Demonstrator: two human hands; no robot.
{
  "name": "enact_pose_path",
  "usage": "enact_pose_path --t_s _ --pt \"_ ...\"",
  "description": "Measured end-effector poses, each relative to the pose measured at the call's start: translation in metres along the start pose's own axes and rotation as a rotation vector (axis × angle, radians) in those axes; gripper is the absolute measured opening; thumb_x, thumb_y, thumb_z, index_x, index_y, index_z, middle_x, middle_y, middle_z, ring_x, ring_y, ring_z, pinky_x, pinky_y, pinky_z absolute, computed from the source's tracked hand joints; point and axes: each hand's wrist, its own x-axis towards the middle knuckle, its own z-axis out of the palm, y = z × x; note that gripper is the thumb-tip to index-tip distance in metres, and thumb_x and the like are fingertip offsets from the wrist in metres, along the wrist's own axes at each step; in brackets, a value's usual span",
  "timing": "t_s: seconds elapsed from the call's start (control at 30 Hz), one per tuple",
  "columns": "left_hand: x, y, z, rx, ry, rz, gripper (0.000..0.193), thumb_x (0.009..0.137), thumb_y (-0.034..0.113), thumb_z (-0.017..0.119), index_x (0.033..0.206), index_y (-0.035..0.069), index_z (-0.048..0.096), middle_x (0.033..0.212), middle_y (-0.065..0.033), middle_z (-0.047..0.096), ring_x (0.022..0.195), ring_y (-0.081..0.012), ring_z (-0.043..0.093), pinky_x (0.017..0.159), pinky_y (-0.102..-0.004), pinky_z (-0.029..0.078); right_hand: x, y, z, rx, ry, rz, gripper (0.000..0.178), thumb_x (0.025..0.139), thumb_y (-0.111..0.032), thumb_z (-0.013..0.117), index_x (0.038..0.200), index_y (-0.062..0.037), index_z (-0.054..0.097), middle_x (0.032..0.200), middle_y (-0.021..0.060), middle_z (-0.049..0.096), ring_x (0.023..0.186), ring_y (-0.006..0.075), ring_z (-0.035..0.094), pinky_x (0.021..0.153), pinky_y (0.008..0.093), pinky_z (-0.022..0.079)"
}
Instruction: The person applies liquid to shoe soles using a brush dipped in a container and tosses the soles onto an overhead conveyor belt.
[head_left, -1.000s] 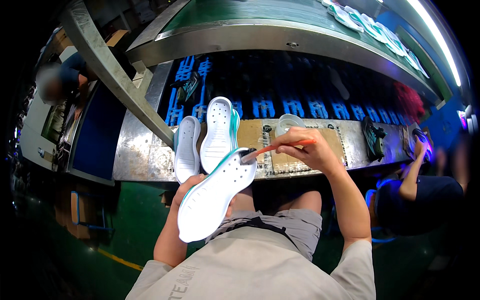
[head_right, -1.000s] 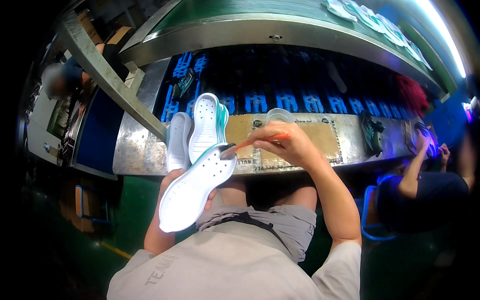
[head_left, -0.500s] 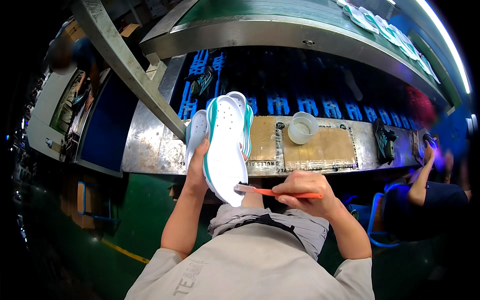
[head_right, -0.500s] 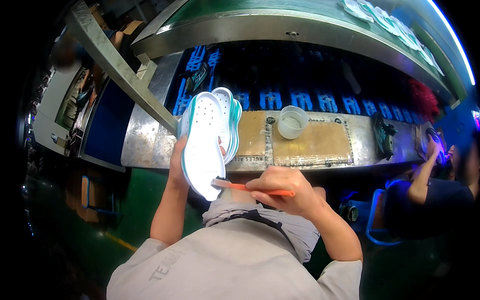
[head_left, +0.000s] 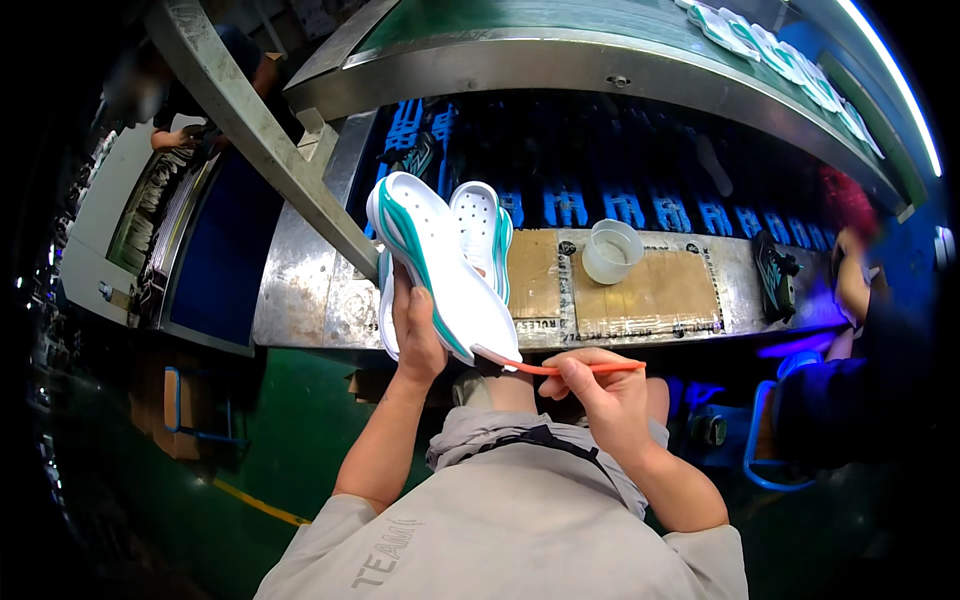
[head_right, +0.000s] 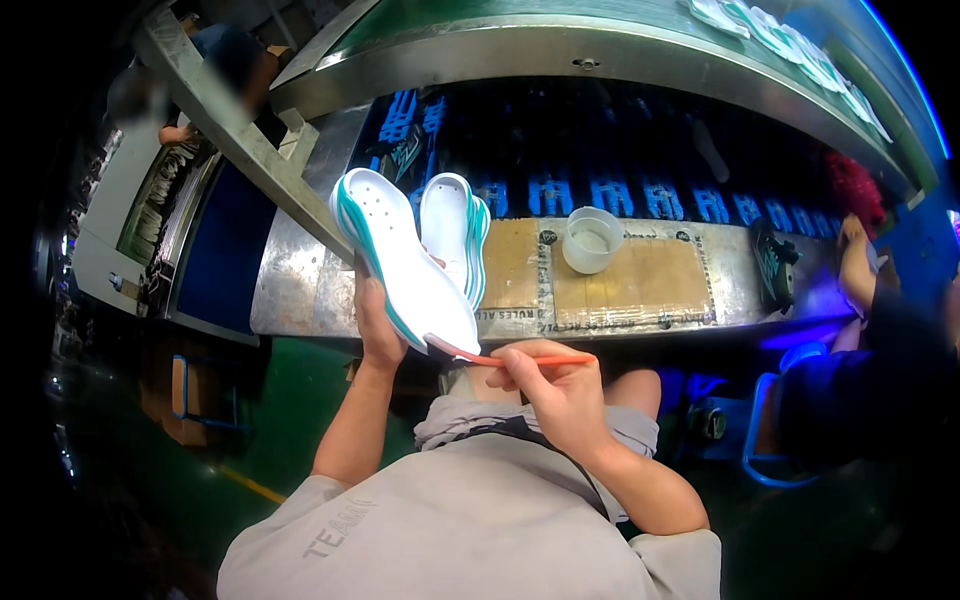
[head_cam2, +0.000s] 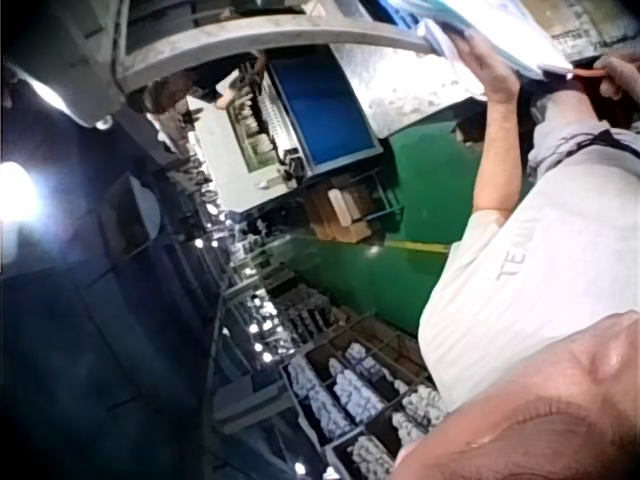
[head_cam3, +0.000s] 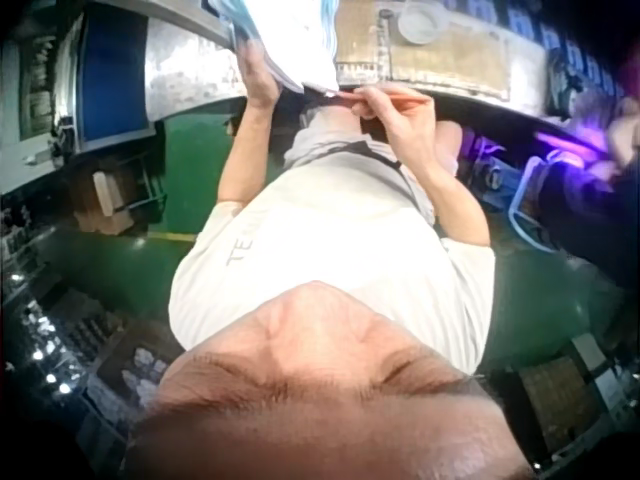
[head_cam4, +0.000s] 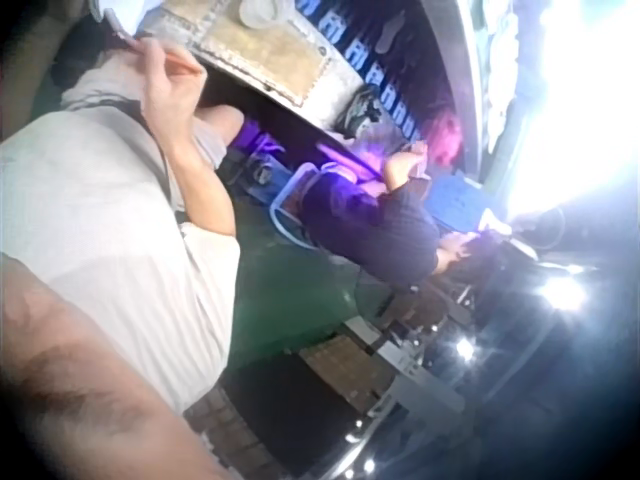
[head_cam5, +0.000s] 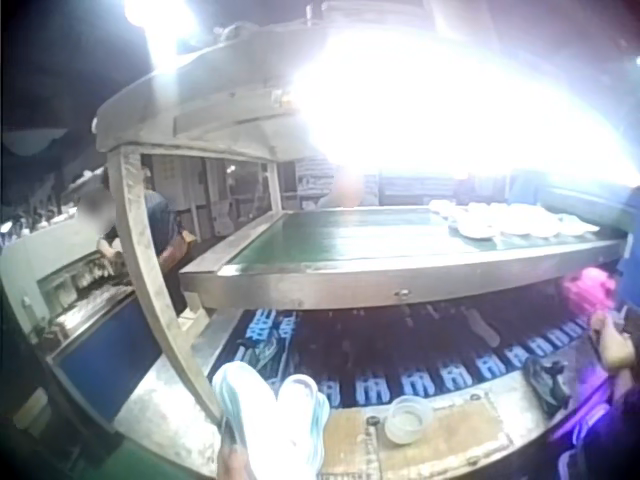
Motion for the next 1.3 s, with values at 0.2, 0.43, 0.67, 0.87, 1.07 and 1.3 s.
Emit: enact_pose_path --t_s 0.2,0.43,0.67,0.87,1.07,1.3 --pt "-0.006 -0.006 0.002 0.205 -0.109 0.118 0.076 0.108 0.044 0.038 0.161 -0.008 0.021 0.132 -0.0245 0.064 0.118 -0.0333 0.065 0.104 -0.043 0.051 0.018 0.001 0.012 0.134 0.024 -0.039 0.03 0.109 -0.021 0.062 0.11 0.0075 0.074 0.091 0.0142 0.077 0.082 0.0154 0.072 0.078 0.0283 0.057" --pt "-0.018 -0.012 0.007 0.312 -0.021 0.077 0.069 0.106 0.035 0.036 0.161 -0.006 0.027 0.15 -0.0232 0.053 0.132 -0.0334 0.058 0.112 -0.0437 0.045 0.037 0.005 0.005 0.306 -0.007 0.057 0.031 0.11 -0.02 0.059 0.113 0.0083 0.071 0.091 0.0137 0.076 0.081 0.0164 0.071 0.079 0.029 0.057" --pt "0.056 0.026 0.021 -0.345 -0.466 -0.262 0.083 0.104 0.056 0.049 0.159 -0.004 0.034 0.133 -0.0234 0.063 0.113 -0.0324 0.071 0.099 -0.0449 0.057 0.021 0.023 -0.062 0.478 0.348 -0.136 0.025 0.108 -0.017 0.063 0.115 0.0058 0.069 0.092 0.0123 0.076 0.084 0.0181 0.073 0.079 0.0309 0.059" --pt "0.362 0.086 0.039 -0.223 -0.591 0.096 0.067 0.111 0.049 0.027 0.132 -0.004 0.062 0.106 -0.0195 0.074 0.103 -0.0238 0.072 0.086 -0.0375 0.059 0.011 0.04 -0.087 0.433 0.421 -0.133 0.026 0.11 -0.021 0.061 0.115 0.0023 0.069 0.09 0.0099 0.075 0.08 0.0177 0.071 0.075 0.031 0.058" --pt "0.479 0.097 0.045 -0.272 0.344 -0.3 0.056 0.112 0.027 0.039 0.153 -0.012 0.033 0.145 -0.0397 0.052 0.125 -0.0524 0.062 0.096 -0.0581 0.061 0.003 0.047 -0.108 0.394 0.461 -0.14 0.025 0.108 -0.021 0.065 0.114 0.0035 0.069 0.094 0.012 0.075 0.082 0.0191 0.072 0.076 0.0317 0.059" --pt "0.251 0.078 0.008 0.816 0.117 0.425 0.031 0.109 0.02 0.055 0.123 -0.002 0.073 0.102 -0.0091 0.077 0.086 -0.0157 0.073 0.075 -0.0279 0.057 0.017 0.048 -0.141 0.005 0.393 -0.165 0.02 0.106 -0.011 0.064 0.114 0.006 0.072 0.094 0.0123 0.077 0.085 0.0167 0.073 0.084 0.0299 0.057"
